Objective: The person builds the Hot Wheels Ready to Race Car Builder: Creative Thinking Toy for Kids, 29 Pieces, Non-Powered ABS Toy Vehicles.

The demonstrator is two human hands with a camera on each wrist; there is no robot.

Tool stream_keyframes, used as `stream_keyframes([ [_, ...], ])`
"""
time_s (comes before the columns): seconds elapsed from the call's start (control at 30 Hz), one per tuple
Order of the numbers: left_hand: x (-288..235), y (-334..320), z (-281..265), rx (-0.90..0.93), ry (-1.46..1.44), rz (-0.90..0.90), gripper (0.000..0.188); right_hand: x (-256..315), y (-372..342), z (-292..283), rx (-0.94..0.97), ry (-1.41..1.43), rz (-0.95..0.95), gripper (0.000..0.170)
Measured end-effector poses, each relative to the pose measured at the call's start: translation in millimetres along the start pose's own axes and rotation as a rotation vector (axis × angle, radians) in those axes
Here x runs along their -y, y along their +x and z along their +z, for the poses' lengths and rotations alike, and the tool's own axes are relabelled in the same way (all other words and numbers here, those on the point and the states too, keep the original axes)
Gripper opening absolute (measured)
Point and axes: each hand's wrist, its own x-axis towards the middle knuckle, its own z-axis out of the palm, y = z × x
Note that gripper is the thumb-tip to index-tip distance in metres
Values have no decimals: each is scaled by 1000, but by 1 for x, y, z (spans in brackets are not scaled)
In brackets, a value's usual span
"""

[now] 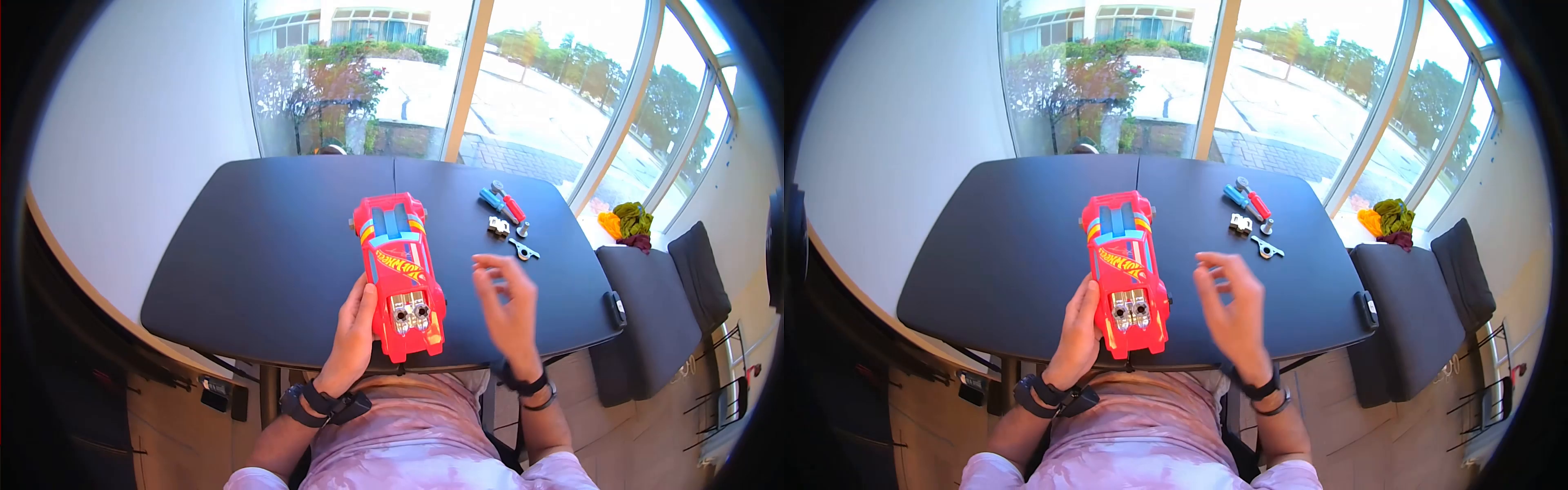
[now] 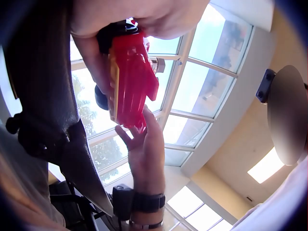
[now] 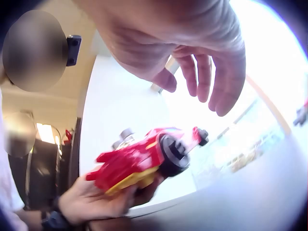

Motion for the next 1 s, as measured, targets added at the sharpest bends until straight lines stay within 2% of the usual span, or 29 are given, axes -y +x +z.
stream_keyframes([
  [0.1,-1,0,2,-1,18,21,59,-4,40,-31,-59,-279,-57,10],
  [0.2,-2,2,3,1,33,40,59,-35,86,-53,43,-435,-69,10],
  [0.3,-2,1,4,5,46,39,58,-100,121,-62,125,-624,-41,13],
  [0.4,-2,2,1,-4,79,59,58,-168,145,-59,286,-905,56,15],
  [0.53,0,4,-1,7,42,49,58,-190,144,-49,369,-956,64,14],
  [0.57,0,4,0,16,20,45,58,-193,142,-46,324,-931,42,12],
  [0.67,-2,5,0,3,31,42,58,-189,146,-41,327,-959,70,11],
  [0.8,-4,5,0,11,17,37,57,-169,151,-34,233,-864,-87,8],
  [0.9,-3,4,0,9,24,43,57,-106,148,-26,127,-677,-187,9],
  [1.0,-5,4,2,21,10,44,57,-14,136,-15,118,-462,-192,8],
])
